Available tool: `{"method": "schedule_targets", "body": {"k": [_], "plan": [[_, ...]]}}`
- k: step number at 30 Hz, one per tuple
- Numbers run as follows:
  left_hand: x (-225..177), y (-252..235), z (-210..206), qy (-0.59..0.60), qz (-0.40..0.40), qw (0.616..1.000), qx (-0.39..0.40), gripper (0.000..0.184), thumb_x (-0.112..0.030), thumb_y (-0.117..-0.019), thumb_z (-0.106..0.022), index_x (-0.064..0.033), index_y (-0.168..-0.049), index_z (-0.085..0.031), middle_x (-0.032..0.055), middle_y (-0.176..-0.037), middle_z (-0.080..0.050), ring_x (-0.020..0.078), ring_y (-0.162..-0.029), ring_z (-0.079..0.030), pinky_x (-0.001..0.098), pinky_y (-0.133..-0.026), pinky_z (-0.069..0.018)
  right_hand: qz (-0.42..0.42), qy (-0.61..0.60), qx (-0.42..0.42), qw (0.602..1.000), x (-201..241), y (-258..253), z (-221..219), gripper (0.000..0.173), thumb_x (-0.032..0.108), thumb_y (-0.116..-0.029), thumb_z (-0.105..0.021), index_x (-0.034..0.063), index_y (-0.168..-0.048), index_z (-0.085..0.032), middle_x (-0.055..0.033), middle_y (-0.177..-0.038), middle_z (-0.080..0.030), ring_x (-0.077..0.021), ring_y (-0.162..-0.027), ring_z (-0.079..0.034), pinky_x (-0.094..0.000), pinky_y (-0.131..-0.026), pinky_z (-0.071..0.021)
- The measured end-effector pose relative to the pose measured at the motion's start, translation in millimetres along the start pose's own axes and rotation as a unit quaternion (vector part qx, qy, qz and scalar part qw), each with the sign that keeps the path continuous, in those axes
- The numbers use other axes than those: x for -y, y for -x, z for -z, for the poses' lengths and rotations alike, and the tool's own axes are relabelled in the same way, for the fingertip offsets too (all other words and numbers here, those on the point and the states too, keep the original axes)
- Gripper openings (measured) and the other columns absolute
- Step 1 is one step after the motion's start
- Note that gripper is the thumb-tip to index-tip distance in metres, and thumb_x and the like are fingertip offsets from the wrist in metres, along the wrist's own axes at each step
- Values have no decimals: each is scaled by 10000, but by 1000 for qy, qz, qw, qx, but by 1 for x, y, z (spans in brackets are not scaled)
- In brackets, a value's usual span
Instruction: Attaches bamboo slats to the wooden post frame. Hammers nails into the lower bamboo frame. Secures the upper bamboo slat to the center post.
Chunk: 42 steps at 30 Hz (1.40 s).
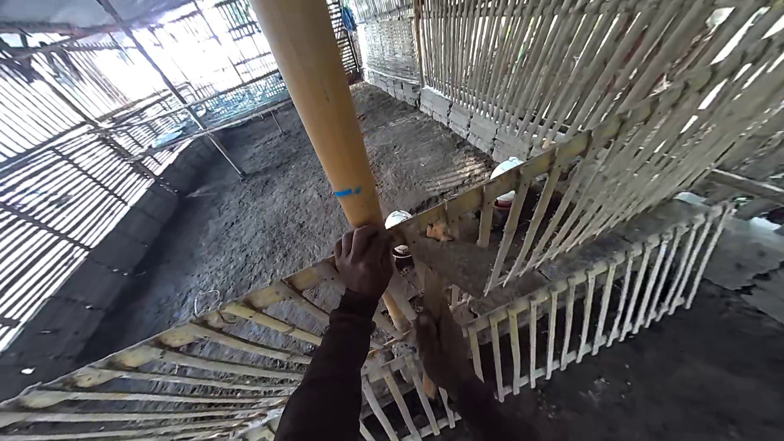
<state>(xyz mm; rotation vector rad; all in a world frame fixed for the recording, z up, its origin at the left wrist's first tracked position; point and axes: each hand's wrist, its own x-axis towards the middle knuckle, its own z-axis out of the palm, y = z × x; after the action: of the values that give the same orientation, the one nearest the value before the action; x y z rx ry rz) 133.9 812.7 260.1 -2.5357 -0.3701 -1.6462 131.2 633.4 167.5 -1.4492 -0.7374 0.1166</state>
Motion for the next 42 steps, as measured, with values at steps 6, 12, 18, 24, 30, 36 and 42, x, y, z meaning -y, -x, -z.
{"method": "schedule_targets", "body": {"k": [6, 12, 18, 24, 30, 36, 42], "plan": [[4, 5, 2, 46, 3, 999, -5, 134, -197, -930, -689, -157, -894, -811, 43, -983, -730, 200, -918, -672, 350, -827, -555, 54, 68, 3, 996, 6, -7, 0, 566, 530, -1069, -397, 10, -1173, -593, 28, -629, -570, -50, -475, -535, -271, -438, -507], [1, 3, 2, 61, 11, 998, -18, 150, -143, -918, -669, -107, -839, -791, 66, -989, -734, 210, -940, -679, 331, -836, -569, 152, 150, -70, 974, 9, -13, -8, 489, 453, -1085, -412, 4, -1187, -577, -14, -674, -614, -66, -525, -587, -268, -494, -538], [1, 2, 2, 67, 5, 998, -19, 189, -97, -907, -623, -77, -790, -770, 81, -973, -739, 219, -929, -686, 332, -816, -573, 87, 201, -14, 976, 18, -11, -2, 484, 424, -1047, -460, -23, -1154, -612, -3, -633, -597, -103, -490, -571, -309, -453, -515], [3, 2, 2, 59, 11, 998, 0, 146, -190, -929, -683, -145, -864, -806, 46, -978, -714, 206, -948, -661, 348, -838, -553, 199, 129, -97, 967, -1, -4, -2, 432, 458, -1095, -395, 95, -1280, -537, -36, -829, -637, -75, -675, -642, -276, -635, -589], [3, 1, 1, 53, 16, 998, 8, 151, -203, -926, -682, -148, -852, -801, 42, -955, -719, 204, -927, -664, 352, -832, -551, 153, 172, -79, 970, -1, -11, 0, 549, 505, -1079, -406, 0, -1172, -601, -14, -677, -613, -43, -531, -575, -235, -501, -529], [2, -2, 2, 48, 14, 999, 6, 145, -159, -894, -667, -126, -821, -789, 50, -955, -716, 216, -922, -666, 361, -811, -558, 82, 229, -5, 970, 1, -20, -1, 466, 361, -1019, -513, -63, -1180, -623, -47, -657, -640, -163, -518, -624, -379, -490, -551], [5, 1, -5, 33, 10, 999, -10, 136, -223, -933, -696, -172, -890, -814, 32, -983, -723, 203, -935, -664, 351, -816, -553, 135, 129, -72, 980, 6, -12, 6, 495, 510, -1084, -405, 56, -1160, -585, 11, -685, -599, -46, -536, -578, -261, -504, -550]]}}
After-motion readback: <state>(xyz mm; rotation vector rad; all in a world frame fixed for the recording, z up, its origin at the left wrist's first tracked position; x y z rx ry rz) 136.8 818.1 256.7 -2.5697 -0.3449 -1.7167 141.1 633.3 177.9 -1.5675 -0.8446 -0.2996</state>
